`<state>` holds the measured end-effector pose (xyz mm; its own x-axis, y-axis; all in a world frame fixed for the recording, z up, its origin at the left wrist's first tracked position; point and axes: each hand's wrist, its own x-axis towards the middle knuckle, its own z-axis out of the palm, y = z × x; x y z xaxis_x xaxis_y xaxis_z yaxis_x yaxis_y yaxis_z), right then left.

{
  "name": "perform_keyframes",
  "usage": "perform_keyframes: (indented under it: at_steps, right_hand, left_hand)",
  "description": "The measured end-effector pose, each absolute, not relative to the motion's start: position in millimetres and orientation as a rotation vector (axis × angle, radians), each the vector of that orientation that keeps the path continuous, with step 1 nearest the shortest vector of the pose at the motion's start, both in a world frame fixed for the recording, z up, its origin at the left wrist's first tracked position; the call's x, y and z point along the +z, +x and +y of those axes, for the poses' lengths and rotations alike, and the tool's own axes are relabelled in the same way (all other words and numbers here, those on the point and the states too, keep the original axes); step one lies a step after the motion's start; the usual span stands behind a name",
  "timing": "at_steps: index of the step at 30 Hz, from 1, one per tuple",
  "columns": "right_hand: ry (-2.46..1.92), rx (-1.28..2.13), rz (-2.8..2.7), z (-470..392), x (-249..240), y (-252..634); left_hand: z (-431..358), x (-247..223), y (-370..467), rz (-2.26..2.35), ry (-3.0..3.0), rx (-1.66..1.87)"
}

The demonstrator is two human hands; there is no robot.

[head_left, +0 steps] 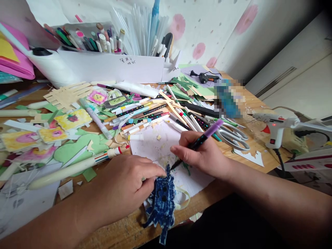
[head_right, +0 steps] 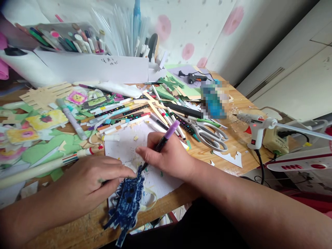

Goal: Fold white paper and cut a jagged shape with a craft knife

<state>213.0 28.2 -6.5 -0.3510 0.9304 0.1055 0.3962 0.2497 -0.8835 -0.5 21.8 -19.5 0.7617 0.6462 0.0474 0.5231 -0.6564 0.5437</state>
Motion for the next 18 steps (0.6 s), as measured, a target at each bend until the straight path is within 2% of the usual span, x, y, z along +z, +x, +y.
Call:
perform_keyframes:
  at_steps: [18]
  right_hand:
    - [-1.229,0.996,-1.888,31.9,-6.0,215.5]
  left_hand:
    - [20.6,-19.0,-1.1,0.874,2.443,0.323]
